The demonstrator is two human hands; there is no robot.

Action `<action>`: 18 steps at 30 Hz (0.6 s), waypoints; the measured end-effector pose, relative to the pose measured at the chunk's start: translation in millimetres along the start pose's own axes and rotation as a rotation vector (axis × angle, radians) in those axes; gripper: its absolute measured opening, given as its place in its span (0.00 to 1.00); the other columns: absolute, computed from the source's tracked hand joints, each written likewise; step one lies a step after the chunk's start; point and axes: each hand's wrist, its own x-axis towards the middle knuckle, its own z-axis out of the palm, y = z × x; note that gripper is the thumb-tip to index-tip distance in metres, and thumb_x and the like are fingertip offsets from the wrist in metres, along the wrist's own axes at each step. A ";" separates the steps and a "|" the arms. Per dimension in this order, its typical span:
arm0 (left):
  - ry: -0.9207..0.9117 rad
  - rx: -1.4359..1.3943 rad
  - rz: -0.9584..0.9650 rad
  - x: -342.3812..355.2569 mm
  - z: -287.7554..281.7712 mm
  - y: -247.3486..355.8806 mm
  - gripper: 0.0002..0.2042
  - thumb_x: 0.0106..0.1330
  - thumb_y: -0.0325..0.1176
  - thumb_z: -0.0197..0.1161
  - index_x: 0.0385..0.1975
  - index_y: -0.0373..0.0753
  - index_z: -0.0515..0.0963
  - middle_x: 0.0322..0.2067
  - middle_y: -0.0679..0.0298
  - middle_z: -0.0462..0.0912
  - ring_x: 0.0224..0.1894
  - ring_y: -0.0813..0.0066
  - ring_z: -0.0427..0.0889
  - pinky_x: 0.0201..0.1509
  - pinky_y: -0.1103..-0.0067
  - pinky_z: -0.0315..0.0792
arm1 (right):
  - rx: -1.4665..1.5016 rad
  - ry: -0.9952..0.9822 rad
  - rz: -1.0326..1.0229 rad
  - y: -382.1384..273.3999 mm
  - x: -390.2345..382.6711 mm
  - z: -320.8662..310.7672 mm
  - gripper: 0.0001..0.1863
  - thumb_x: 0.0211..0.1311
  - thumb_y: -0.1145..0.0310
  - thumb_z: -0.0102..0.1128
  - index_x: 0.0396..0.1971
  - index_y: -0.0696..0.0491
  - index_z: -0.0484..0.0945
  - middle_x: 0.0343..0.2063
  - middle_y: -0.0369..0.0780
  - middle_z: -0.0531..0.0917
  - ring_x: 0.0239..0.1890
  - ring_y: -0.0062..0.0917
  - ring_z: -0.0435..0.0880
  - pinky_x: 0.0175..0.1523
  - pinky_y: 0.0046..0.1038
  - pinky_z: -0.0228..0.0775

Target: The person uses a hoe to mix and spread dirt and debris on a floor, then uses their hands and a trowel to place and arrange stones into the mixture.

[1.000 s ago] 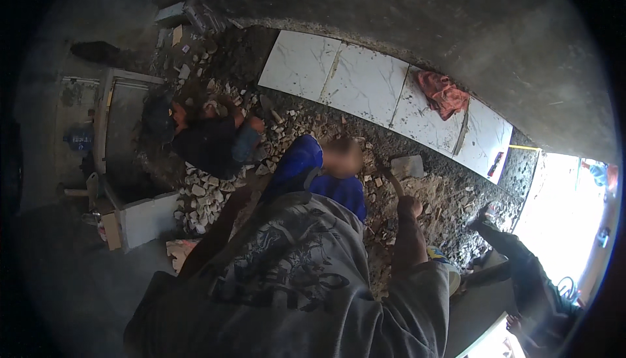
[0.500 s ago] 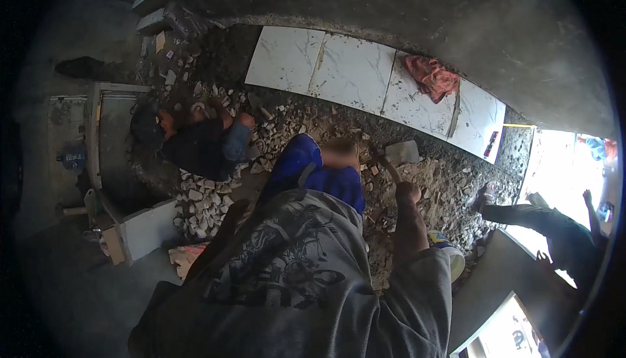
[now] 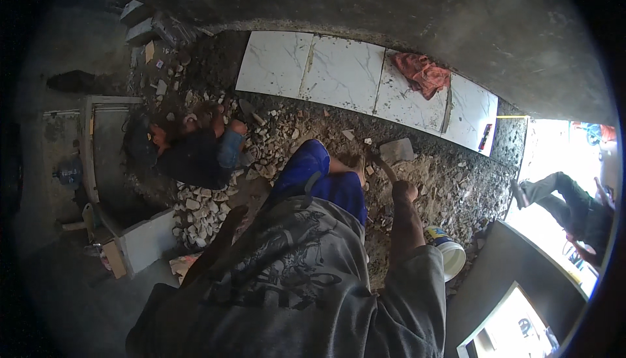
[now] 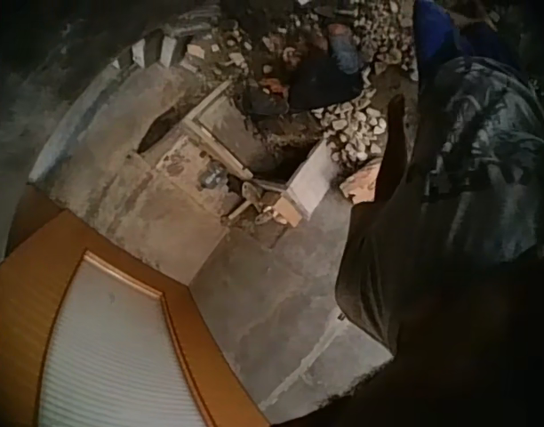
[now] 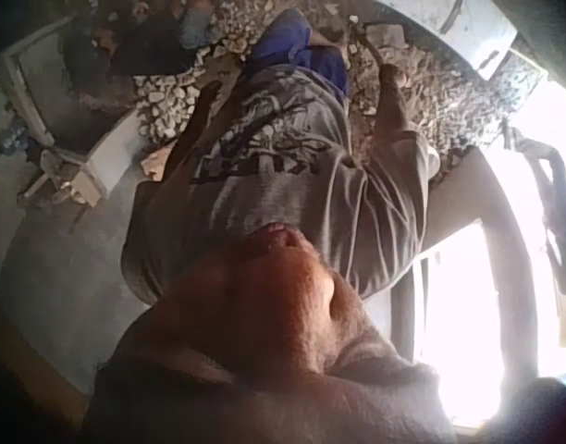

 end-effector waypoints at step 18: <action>-0.141 -0.148 0.224 40.1 -33.8 11.2 0.21 0.66 0.45 0.60 0.53 0.40 0.74 0.45 0.62 0.80 0.45 0.74 0.80 0.44 0.77 0.74 | 0.073 0.036 -0.024 -2.3 -2.0 -8.1 0.14 0.64 0.60 0.52 0.40 0.45 0.85 0.42 0.38 0.86 0.48 0.31 0.84 0.50 0.35 0.74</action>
